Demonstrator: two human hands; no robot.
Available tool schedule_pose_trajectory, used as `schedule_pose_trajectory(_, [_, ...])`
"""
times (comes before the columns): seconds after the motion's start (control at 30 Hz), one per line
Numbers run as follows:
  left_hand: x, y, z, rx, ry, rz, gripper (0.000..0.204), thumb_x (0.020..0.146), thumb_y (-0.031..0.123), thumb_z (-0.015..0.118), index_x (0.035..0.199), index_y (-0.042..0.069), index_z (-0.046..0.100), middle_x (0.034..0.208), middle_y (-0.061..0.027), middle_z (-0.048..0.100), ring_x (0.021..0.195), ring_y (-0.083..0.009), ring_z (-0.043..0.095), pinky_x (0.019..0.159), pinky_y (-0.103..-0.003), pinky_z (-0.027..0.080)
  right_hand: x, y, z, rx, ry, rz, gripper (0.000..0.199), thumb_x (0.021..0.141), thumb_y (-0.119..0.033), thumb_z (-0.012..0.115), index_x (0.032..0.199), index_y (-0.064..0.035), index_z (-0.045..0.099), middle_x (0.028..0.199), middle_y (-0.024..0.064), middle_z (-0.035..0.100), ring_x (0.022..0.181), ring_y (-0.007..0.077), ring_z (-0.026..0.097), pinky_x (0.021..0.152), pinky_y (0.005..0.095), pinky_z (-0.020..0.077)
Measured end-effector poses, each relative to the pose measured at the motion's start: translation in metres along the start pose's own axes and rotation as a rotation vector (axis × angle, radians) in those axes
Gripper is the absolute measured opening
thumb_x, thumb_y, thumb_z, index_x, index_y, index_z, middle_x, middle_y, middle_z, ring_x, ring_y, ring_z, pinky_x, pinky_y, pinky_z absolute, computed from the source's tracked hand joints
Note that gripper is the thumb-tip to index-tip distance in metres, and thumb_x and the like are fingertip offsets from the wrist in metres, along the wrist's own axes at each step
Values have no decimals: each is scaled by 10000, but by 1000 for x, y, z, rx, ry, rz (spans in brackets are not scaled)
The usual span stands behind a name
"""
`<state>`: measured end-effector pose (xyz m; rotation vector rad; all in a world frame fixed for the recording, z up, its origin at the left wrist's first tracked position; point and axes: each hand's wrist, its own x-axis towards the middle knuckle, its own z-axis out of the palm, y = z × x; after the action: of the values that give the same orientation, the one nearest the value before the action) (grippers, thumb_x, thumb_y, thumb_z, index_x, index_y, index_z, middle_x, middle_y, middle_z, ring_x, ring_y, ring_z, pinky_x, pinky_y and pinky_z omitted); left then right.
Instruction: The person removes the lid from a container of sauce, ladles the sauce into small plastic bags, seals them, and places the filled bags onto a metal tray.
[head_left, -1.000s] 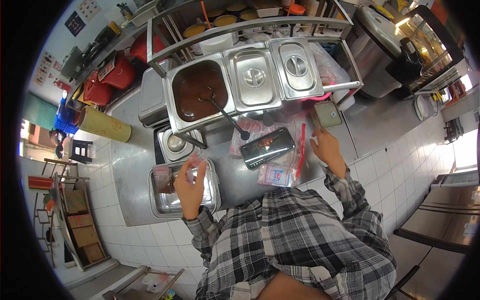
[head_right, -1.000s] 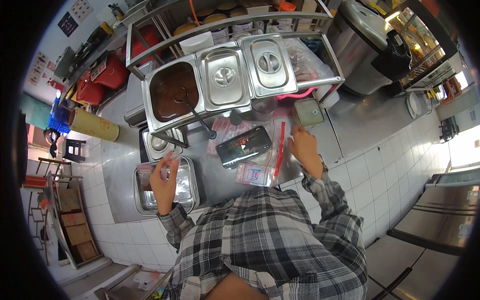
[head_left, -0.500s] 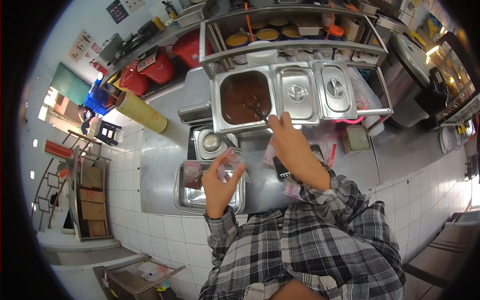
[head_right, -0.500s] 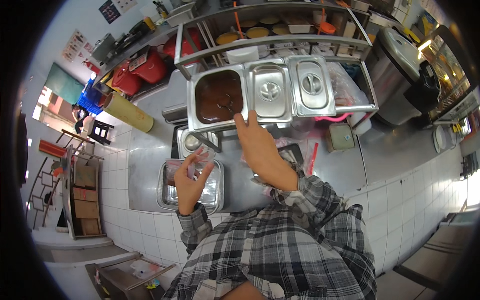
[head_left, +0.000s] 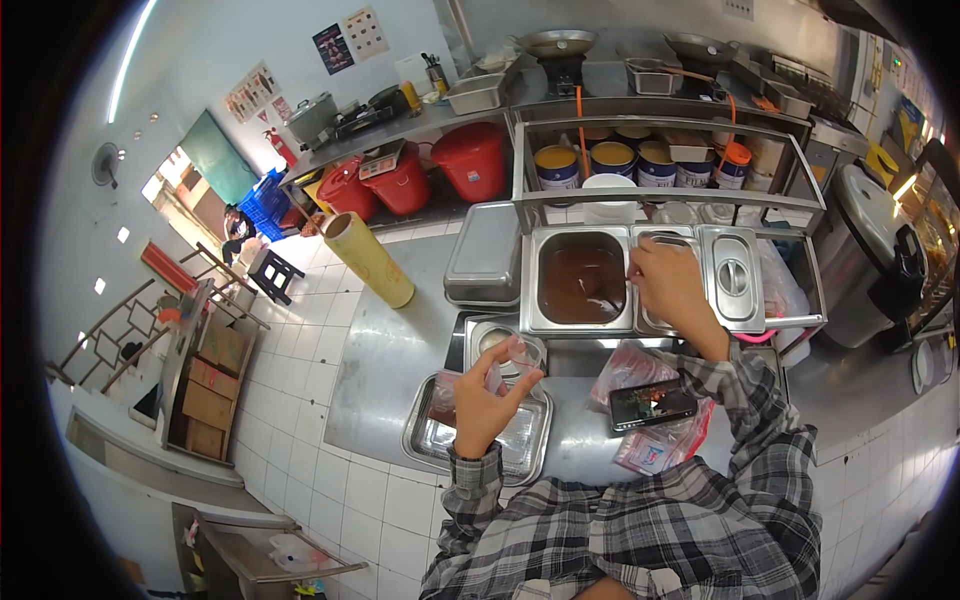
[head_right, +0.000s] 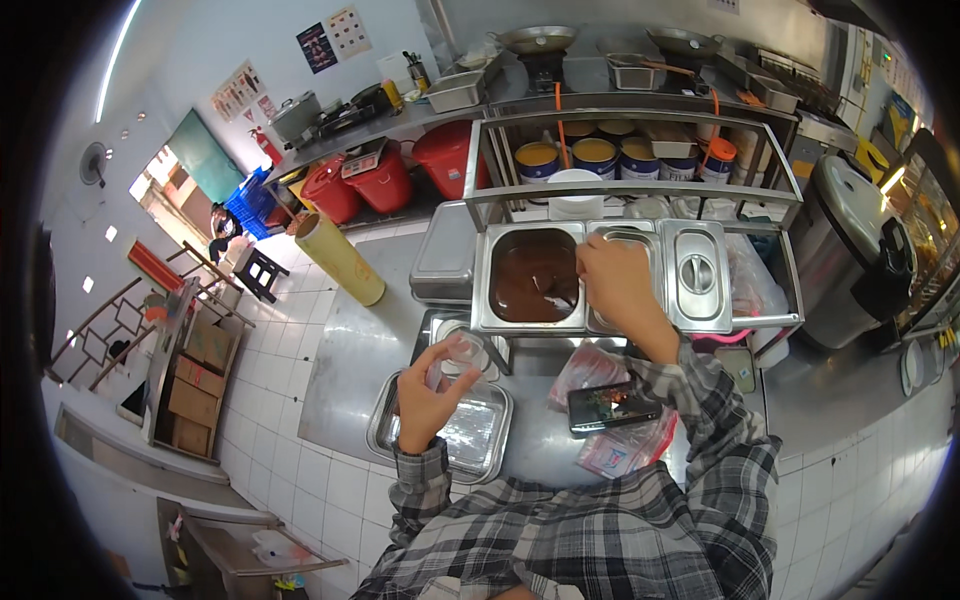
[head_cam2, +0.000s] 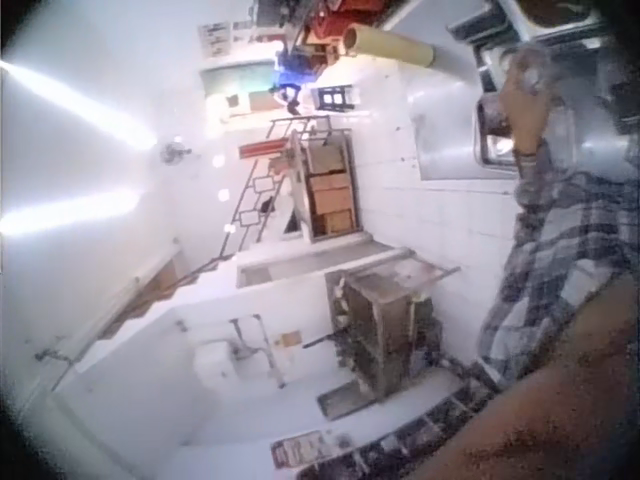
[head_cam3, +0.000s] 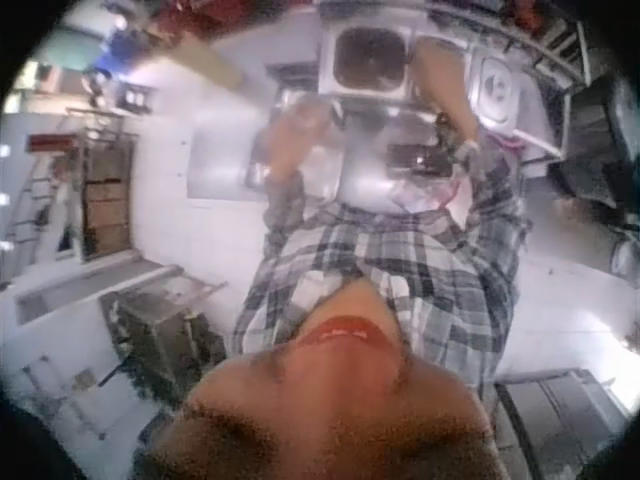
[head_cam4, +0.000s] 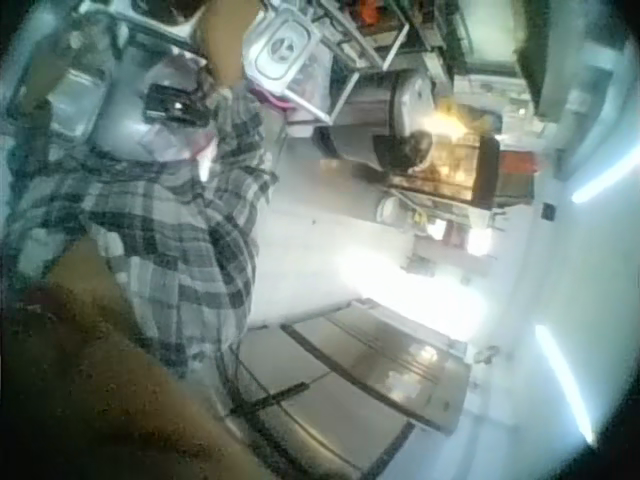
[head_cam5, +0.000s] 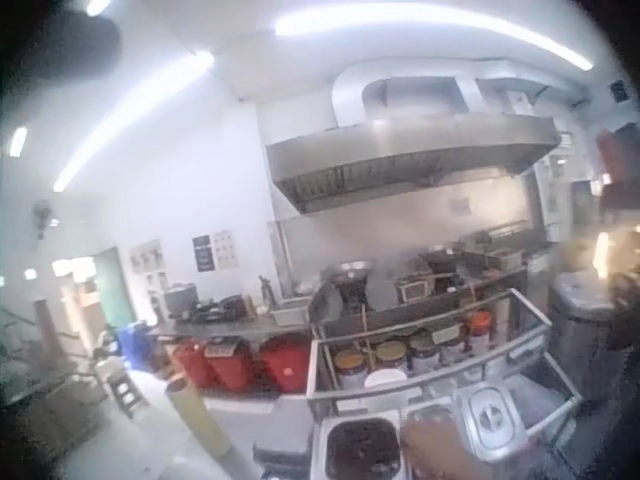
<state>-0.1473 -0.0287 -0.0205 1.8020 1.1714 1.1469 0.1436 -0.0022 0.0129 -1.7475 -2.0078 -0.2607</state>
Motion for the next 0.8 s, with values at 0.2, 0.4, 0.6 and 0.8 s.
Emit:
schedule_pose_trajectory(0.2, [23, -7, -11, -59, -4, -44, 489, 735, 87, 773, 1197, 51, 617, 1038, -41, 699, 500, 17, 353, 462, -148, 309, -38, -22, 24, 93, 117, 92, 110, 749, -160, 688, 808, -142, 597, 822, 10, 544, 746, 208, 568, 722, 394, 313])
schedule_pose_trajectory(0.4, [56, -4, -20, -58, -2, 0, 491, 741, 83, 767, 1207, 50, 612, 1033, -43, 697, 508, 18, 351, 460, -148, 300, -55, -44, 32, 191, 291, 282, 95, 773, -169, 694, 851, -147, 645, 825, -28, 561, 745, 157, 531, 714, 339, 267])
schedule_pose_trajectory(0.6, [84, 2, -19, -19, -34, 63, 492, 739, 111, 774, 1202, 58, 618, 1015, -33, 700, 513, 16, 347, 464, -153, 305, -52, -46, 21, 271, 382, 386, 89, 777, -168, 700, 849, -142, 654, 862, -37, 605, 734, 147, 553, 708, 332, 272])
schedule_pose_trajectory(0.8, [102, 11, -4, 124, -78, 146, 526, 715, 240, 805, 1181, 72, 628, 992, -44, 702, 573, -54, 491, 531, -204, 407, -36, -34, -12, 239, 435, 402, 86, 780, -161, 695, 849, -132, 653, 847, -23, 606, 764, 163, 570, 724, 344, 291])
